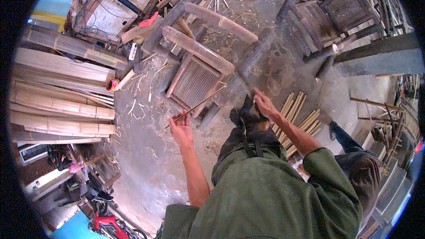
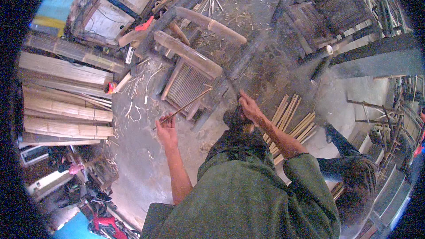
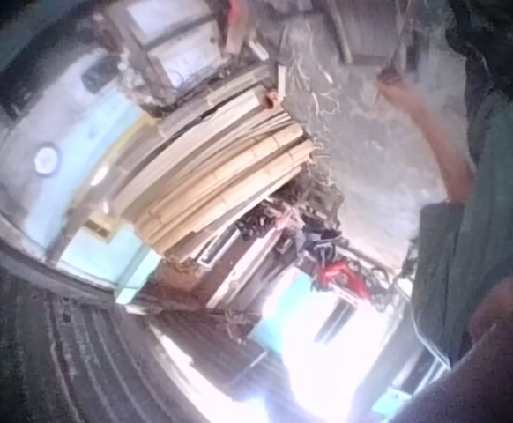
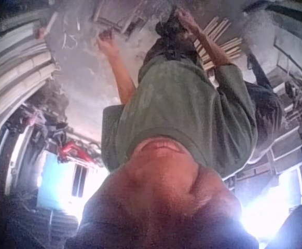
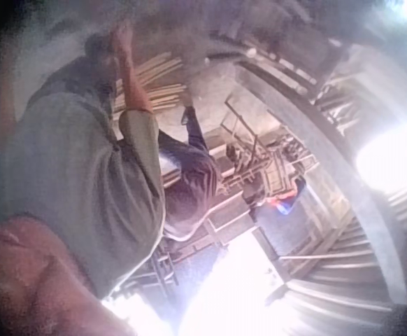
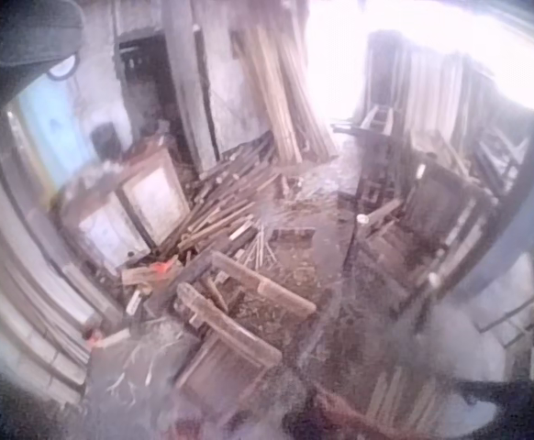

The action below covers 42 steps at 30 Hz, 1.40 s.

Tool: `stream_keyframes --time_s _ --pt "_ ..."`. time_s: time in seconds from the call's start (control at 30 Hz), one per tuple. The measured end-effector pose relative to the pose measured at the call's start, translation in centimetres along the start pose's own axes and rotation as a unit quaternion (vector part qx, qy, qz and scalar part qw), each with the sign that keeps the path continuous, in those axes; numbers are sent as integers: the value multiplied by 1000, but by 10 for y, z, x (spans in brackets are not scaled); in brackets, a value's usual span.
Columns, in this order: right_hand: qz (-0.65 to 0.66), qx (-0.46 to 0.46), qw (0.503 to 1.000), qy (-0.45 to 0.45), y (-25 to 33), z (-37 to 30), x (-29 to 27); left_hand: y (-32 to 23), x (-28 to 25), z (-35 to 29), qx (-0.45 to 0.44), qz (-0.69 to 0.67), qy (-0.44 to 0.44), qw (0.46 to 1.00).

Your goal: The person assembles a bamboo chair by inserting thin bamboo rods into pre-drilled holes in the frame. They use a hammer to tap the rods into place and a red plastic mallet to secure joints. The person also flips the chair frame to access different sides and continues inserting rods.

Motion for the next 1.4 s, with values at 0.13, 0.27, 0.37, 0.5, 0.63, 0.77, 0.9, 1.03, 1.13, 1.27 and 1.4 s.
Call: stream_keyframes --time_s 0.13,0.27,0.37,0.5,0.63,0.77,0.9,1.03,1.13,1.27,1.4 --pt "65 37 997 11 14 -14 -11 9 -1 0 -21 -33 -24 999" --pt "124 77 989 -18 8 -11 -5 29 11 1 -56 -52 18 997" --pt "50 -17 997 49 -11 -5 13 39 28 -3 -80 -84 39 992" --pt "17 -29 994 106 32 -27 21 37 38 -12 -114 -109 44 986" --pt "60 -116 991 1 120 -40 13 59 53 -33 -165 -97 64 979" --pt "86 -211 973 -39 175 -42 2 74 68 -73 -253 0 71 965" --pt "27 -265 964 -22 196 -49 -15 51 113 -118 -157 317 272 895" --pt "6 -218 976 22 202 -52 -19 41 200 -139 229 563 430 667" --pt "32 -191 981 6 210 -51 -12 51 183 -123 108 546 394 731" --pt "-103 -302 936 -152 212 -60 -45 53 180 -117 -99 278 282 913" --pt "-184 -345 896 -210 215 -60 -86 62 201 -120 -146 203 240 938"
Point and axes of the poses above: each hand's wrist, its own z-axis towards the middle knuckle, its own x-axis out of the palm, y = z × x, the point moved 6 cm from there along z, towards the middle knuckle, and after that the axes turned 11 degrees about -z, right-handed, at the moved point
